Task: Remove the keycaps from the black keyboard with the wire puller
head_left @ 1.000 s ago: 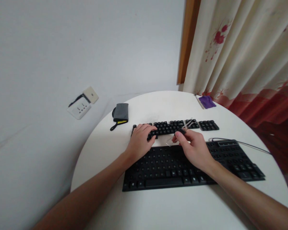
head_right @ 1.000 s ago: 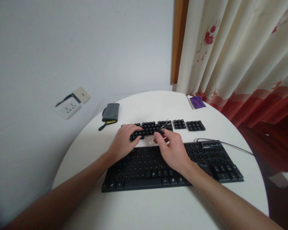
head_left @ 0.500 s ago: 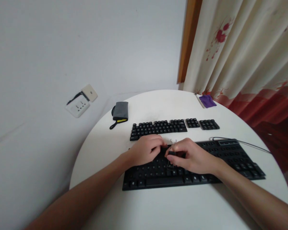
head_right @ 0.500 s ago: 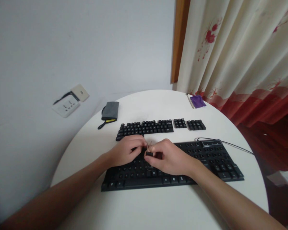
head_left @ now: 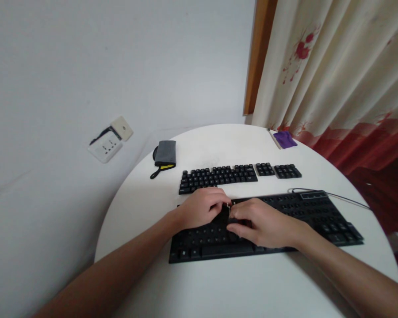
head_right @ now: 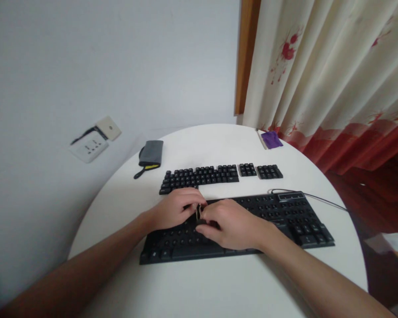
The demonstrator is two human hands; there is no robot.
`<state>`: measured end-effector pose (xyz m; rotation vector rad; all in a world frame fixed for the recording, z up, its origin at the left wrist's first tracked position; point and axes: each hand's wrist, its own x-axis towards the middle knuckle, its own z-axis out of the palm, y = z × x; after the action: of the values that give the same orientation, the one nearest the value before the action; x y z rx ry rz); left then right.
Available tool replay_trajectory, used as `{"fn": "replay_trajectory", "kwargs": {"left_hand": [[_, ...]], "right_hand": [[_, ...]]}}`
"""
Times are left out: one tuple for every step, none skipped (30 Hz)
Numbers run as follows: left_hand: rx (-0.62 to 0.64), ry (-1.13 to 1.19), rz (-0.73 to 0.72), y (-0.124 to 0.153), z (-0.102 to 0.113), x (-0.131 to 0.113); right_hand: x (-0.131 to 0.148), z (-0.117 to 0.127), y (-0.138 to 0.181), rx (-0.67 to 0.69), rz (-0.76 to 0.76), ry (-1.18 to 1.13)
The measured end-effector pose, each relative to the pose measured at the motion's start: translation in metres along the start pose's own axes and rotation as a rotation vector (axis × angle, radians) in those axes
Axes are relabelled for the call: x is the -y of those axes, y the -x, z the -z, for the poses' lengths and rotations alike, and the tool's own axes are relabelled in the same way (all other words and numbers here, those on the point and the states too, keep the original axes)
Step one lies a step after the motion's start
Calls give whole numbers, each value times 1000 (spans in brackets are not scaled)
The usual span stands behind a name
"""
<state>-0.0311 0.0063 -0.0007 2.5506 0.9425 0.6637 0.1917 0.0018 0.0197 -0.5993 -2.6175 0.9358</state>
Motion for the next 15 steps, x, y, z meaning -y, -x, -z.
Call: {"fn": "replay_trajectory", "kwargs": {"left_hand": [[8,3,5,0,0,0],[15,6,10,0,-1,1],[23,9,16,0,-1,2],[33,12,20,0,-2,3],[42,15,20,0,-3,4],[47,19,19,0,-3,5],[49,21,16,0,-4,5],[49,22,15,0,-4,6],[46,22,17,0,-4,6],[41,22,27,0,-4,5],[31,24,43,0,-4,5],[15,28,64,-1,-3,3],[-13,37,85,-1,-3,2],[-47,53,105,-2,-2,0],[-81,74,120,-2,-2,-2]], "right_hand": [[0,-1,0,-11,-22,27],[0,-3,-1,-19,-36,41],[-1,-5,-1,-26,-47,43],[-1,-6,-2,-34,-58,32],[-2,-8,-2,-46,-74,9],[-3,-9,-2,-59,-97,-31],[-4,-11,-3,-73,-125,-87],[-6,-12,-3,-84,-154,-153],[-7,-13,-3,-95,-179,-216],[-9,-13,-4,-110,-195,-267],[-11,-14,-4,-130,-203,-303],[-12,-13,-5,-162,-203,-321],[-14,-13,-5,-210,-201,-322],[-15,-12,-6,-278,-202,-311],[-16,-12,-7,-359,-209,-294]]}}
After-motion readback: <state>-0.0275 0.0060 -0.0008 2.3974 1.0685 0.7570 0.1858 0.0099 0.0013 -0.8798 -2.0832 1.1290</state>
